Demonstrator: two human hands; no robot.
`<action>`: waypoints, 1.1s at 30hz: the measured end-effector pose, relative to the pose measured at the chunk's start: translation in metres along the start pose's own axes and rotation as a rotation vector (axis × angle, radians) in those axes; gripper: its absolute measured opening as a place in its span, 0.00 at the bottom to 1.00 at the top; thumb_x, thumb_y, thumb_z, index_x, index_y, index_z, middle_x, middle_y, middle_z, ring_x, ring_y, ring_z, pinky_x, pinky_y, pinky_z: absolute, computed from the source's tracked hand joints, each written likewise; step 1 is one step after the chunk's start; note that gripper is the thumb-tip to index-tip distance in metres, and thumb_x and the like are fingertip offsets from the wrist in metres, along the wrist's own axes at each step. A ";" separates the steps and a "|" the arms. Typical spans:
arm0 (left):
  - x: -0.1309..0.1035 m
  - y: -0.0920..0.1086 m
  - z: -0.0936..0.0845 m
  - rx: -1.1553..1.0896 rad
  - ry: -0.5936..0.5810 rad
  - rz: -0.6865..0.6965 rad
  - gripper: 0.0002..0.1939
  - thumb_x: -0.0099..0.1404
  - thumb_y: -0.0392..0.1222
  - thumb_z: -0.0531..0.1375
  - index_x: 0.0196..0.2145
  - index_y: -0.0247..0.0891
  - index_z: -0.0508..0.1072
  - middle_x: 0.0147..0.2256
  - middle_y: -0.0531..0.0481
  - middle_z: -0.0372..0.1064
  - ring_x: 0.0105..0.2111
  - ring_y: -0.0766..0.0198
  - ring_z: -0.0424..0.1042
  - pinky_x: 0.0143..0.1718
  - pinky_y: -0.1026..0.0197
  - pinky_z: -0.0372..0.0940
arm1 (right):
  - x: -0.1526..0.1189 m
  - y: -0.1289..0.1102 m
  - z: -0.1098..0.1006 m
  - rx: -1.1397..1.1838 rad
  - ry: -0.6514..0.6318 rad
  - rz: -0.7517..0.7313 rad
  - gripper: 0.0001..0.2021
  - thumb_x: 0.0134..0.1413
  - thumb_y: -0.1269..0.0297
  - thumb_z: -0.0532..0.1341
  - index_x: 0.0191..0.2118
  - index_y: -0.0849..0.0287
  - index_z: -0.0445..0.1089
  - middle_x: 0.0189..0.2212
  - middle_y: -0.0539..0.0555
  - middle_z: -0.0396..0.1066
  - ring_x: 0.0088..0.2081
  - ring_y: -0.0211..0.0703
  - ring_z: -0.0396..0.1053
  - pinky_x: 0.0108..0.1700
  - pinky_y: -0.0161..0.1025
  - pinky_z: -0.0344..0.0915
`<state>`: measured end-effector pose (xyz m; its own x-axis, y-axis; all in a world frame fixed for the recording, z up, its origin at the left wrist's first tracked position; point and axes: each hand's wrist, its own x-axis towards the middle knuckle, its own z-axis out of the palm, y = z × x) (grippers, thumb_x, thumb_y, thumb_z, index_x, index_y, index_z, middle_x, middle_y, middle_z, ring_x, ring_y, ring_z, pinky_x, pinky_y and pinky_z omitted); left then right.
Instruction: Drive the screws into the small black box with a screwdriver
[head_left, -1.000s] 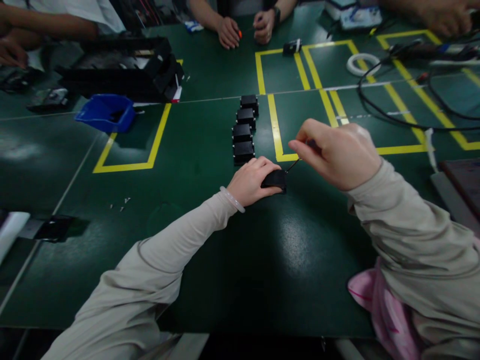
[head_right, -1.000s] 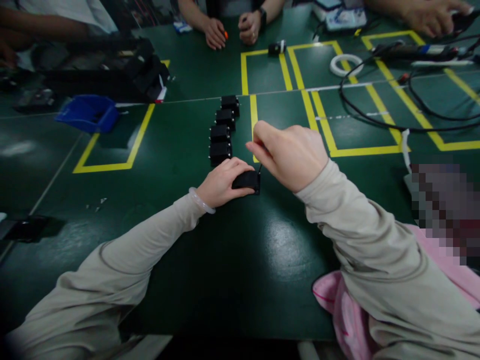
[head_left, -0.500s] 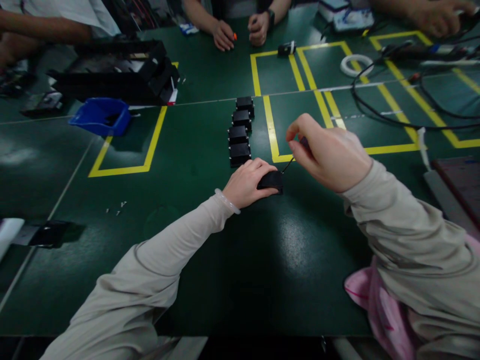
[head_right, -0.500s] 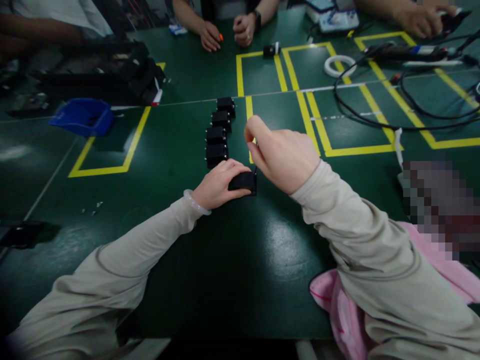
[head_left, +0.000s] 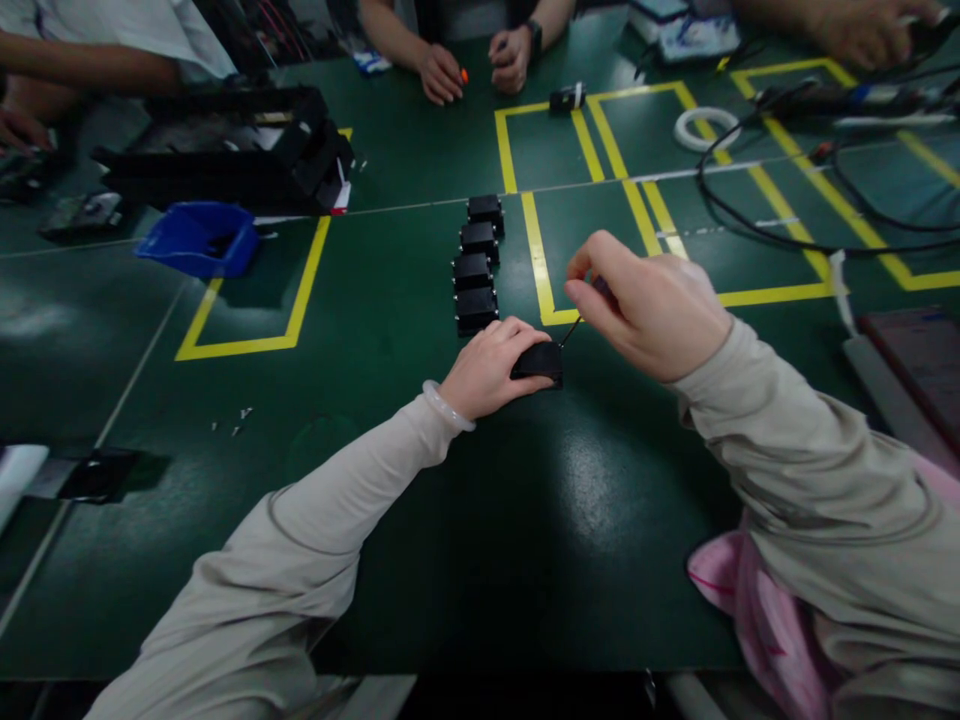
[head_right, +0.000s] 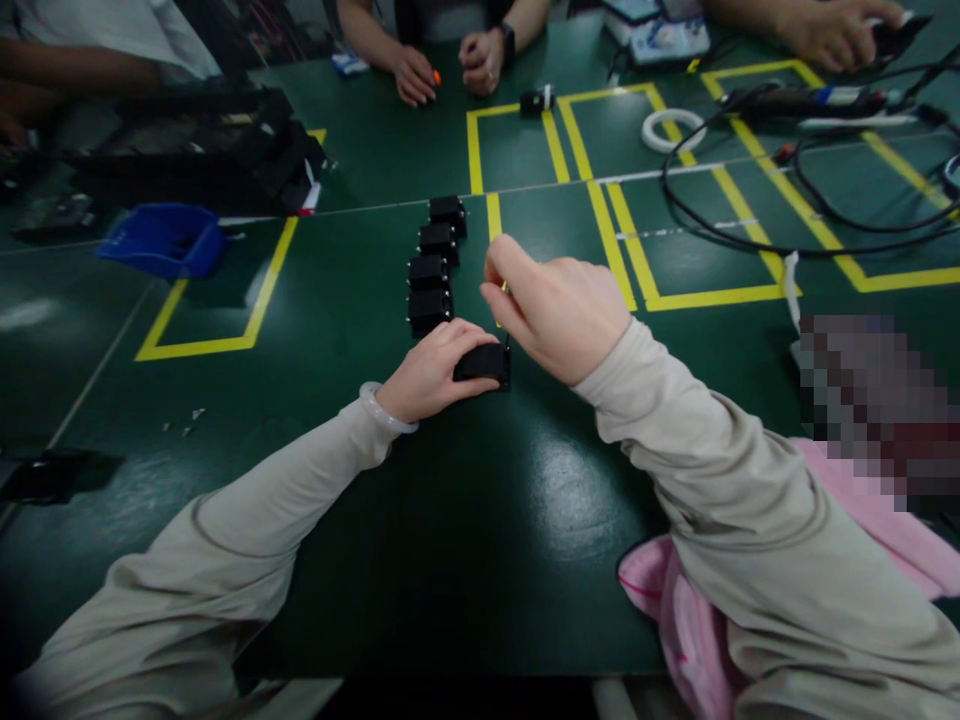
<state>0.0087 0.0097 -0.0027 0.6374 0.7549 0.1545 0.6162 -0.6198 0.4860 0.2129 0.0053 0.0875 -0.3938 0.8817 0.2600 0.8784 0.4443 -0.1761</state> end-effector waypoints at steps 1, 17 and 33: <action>0.000 0.000 0.000 0.002 0.001 -0.002 0.22 0.67 0.51 0.64 0.53 0.36 0.70 0.50 0.41 0.69 0.50 0.52 0.68 0.54 0.50 0.64 | 0.000 0.000 0.000 -0.006 -0.002 0.010 0.15 0.66 0.58 0.52 0.48 0.58 0.72 0.29 0.56 0.74 0.30 0.49 0.73 0.34 0.42 0.63; 0.000 -0.002 0.001 0.006 0.007 0.004 0.22 0.67 0.50 0.64 0.53 0.36 0.70 0.51 0.41 0.69 0.50 0.52 0.68 0.54 0.50 0.64 | 0.000 0.001 0.000 0.025 -0.002 0.004 0.17 0.64 0.63 0.51 0.53 0.60 0.70 0.30 0.56 0.76 0.31 0.48 0.73 0.35 0.42 0.63; 0.000 -0.002 0.002 -0.002 0.006 0.000 0.23 0.67 0.51 0.64 0.54 0.36 0.70 0.51 0.41 0.68 0.50 0.51 0.68 0.55 0.49 0.64 | -0.001 0.000 0.001 -0.021 0.016 -0.002 0.17 0.66 0.58 0.51 0.48 0.59 0.73 0.28 0.56 0.75 0.29 0.48 0.72 0.33 0.41 0.62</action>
<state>0.0085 0.0108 -0.0055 0.6347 0.7561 0.1598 0.6152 -0.6194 0.4877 0.2128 0.0049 0.0864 -0.3911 0.8781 0.2756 0.8833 0.4423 -0.1556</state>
